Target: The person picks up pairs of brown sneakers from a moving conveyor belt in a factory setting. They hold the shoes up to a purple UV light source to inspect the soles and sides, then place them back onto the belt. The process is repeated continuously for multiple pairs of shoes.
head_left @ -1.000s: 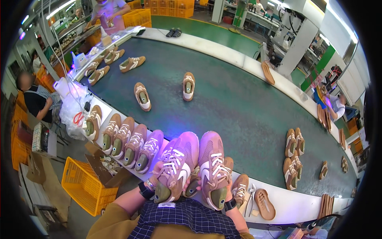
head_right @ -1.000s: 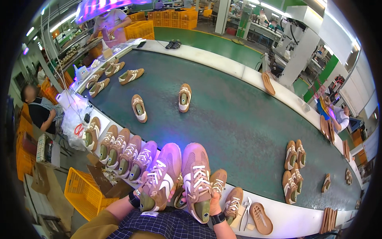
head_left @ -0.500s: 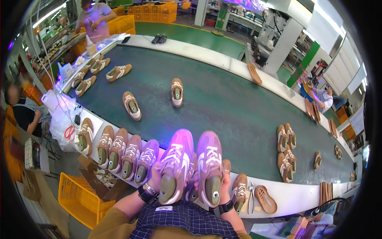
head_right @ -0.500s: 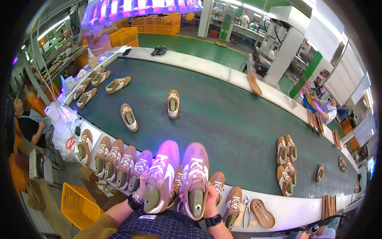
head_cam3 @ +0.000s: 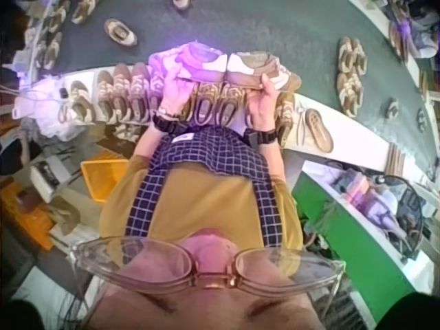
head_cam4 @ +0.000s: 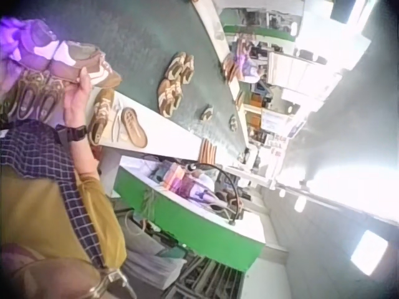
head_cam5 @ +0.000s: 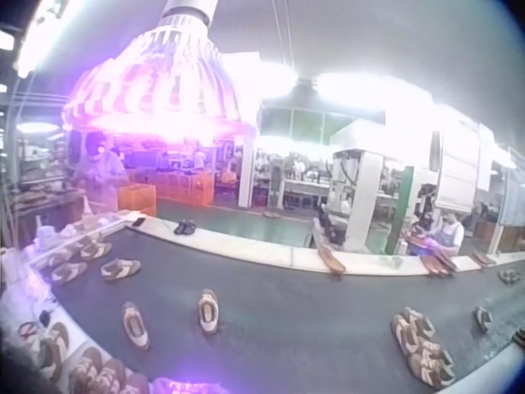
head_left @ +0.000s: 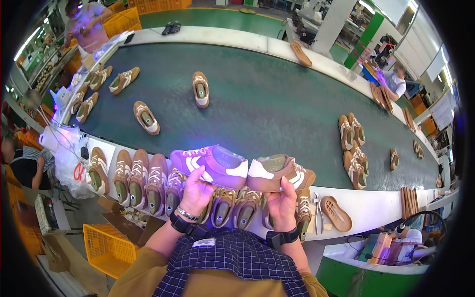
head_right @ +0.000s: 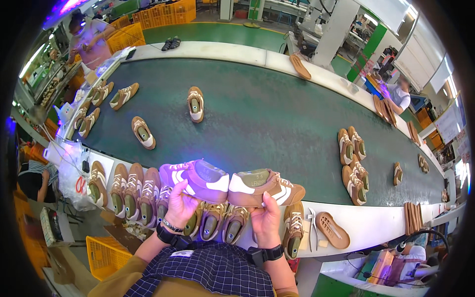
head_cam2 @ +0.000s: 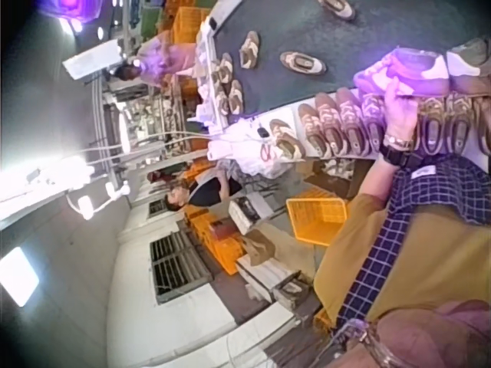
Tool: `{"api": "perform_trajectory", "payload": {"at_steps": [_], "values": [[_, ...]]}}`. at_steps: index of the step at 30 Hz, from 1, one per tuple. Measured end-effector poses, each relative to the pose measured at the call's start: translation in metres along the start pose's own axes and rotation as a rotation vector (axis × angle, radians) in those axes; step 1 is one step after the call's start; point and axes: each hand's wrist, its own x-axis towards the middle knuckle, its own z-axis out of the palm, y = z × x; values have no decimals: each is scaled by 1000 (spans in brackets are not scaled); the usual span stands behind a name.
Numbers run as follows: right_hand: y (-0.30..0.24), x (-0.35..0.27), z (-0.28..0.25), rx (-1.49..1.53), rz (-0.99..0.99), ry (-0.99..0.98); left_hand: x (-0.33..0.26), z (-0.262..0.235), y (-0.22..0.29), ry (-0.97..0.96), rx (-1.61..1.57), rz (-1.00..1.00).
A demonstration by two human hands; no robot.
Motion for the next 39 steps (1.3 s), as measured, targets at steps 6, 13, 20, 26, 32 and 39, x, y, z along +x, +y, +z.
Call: {"api": "perform_trajectory", "payload": {"at_steps": [6, 13, 20, 26, 32, 39], "values": [[7, -4, -5, 7, -15, 67, -1, 0, -5, 56, 32, -9], [9, -2, -11, -16, -12, 108, -1, -3, -7, 64, 6, 2], [12, 1, -18, -38, -5, 101, -2, -1, -13, 91, 24, 8], [13, -1, -14, -34, -8, 107, -4, -1, -15, 110, 45, 16], [9, -5, -14, -117, -17, 68, -5, -8, -13, 90, 135, 50], [2, -9, -5, -216, -57, 68, -9, 4, -9, 87, 196, 108]]}}
